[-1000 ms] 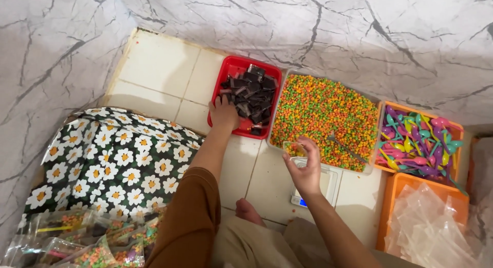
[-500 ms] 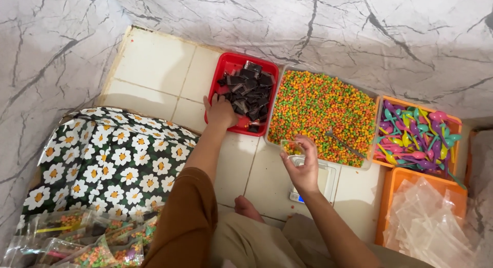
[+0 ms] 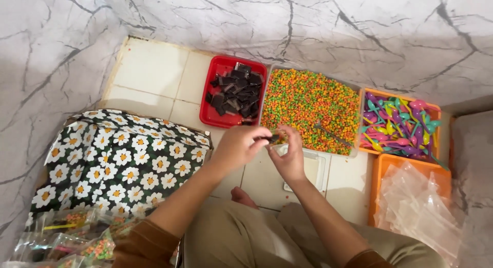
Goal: Portioning and packaging small snacks into individual plastic bags using a digital scale.
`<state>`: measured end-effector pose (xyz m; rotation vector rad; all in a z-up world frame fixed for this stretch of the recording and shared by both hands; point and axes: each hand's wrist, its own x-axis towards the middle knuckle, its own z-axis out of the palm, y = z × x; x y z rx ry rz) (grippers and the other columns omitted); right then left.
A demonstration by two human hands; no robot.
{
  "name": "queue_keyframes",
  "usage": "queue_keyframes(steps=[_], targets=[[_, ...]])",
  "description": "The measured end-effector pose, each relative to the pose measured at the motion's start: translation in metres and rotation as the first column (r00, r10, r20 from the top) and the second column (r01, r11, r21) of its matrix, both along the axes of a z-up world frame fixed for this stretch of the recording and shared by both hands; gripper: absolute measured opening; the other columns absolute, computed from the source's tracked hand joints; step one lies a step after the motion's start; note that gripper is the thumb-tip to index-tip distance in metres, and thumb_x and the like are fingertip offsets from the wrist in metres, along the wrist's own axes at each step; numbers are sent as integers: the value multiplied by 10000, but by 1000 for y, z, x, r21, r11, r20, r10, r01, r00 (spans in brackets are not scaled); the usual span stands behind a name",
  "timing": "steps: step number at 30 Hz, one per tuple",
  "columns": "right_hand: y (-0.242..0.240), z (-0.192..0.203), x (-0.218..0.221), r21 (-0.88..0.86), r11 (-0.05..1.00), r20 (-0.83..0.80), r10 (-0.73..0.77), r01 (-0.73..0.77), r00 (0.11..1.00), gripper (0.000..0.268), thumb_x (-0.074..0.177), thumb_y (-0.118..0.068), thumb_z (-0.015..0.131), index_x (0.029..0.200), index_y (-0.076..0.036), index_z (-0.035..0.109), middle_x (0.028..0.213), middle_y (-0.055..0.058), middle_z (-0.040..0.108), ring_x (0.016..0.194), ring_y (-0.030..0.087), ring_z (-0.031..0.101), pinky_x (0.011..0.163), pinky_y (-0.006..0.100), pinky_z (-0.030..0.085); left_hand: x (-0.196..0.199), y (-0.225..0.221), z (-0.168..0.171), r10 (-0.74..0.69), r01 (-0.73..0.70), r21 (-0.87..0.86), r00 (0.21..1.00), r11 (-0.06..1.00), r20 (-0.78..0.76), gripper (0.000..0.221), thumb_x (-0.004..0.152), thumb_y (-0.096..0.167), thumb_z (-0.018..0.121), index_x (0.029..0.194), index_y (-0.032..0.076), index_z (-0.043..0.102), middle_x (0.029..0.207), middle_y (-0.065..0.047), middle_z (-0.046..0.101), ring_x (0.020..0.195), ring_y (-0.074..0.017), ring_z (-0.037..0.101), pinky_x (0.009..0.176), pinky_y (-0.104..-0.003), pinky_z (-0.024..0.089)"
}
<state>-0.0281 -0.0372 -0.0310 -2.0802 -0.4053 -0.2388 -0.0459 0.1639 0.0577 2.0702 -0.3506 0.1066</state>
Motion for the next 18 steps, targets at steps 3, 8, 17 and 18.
queue_keyframes(steps=[3, 8, 17, 18], targets=[[-1, 16, -17, -26, 999, 10, 27, -26, 1000, 635, 740, -34, 833, 1310, -107, 563, 1273, 99, 589, 1241, 354, 567, 1057, 514, 465, -5, -19, -9, -77, -53, 395, 949, 917, 307, 42, 869, 229, 668, 903, 254, 671, 857, 70, 703, 854, -226, 703, 756, -376, 507], [-12, 38, -44, -45, 998, 26, 49, -48, 998, 637, 747, -29, 799, 1332, -119, 563, 1256, 93, 571, 1237, 358, 556, 1061, 516, 457, -26, -31, 6, -74, -171, 507, 901, 845, 427, 174, 807, 325, 719, 950, 283, 629, 942, 71, 645, 880, -221, 646, 754, -390, 477], [-40, 81, -98, -158, 975, 309, 196, -153, 931, 626, 725, -96, 811, 1324, -136, 631, 1215, 94, 587, 1240, 351, 564, 1097, 521, 410, -52, -59, 36, 166, 22, 618, 955, 786, -245, 607, 724, 489, 800, 1268, 349, 570, 1124, 37, 694, 1055, -238, 720, 854, -465, 557], [-44, 84, -104, -172, 974, 320, 194, -145, 927, 613, 729, -107, 816, 1315, -141, 640, 1207, 87, 591, 1235, 342, 571, 1097, 515, 410, -56, -65, 39, 185, 27, 623, 944, 782, -273, 590, 715, 513, 794, 1246, 364, 585, 1108, 57, 707, 1044, -222, 727, 856, -456, 560]])
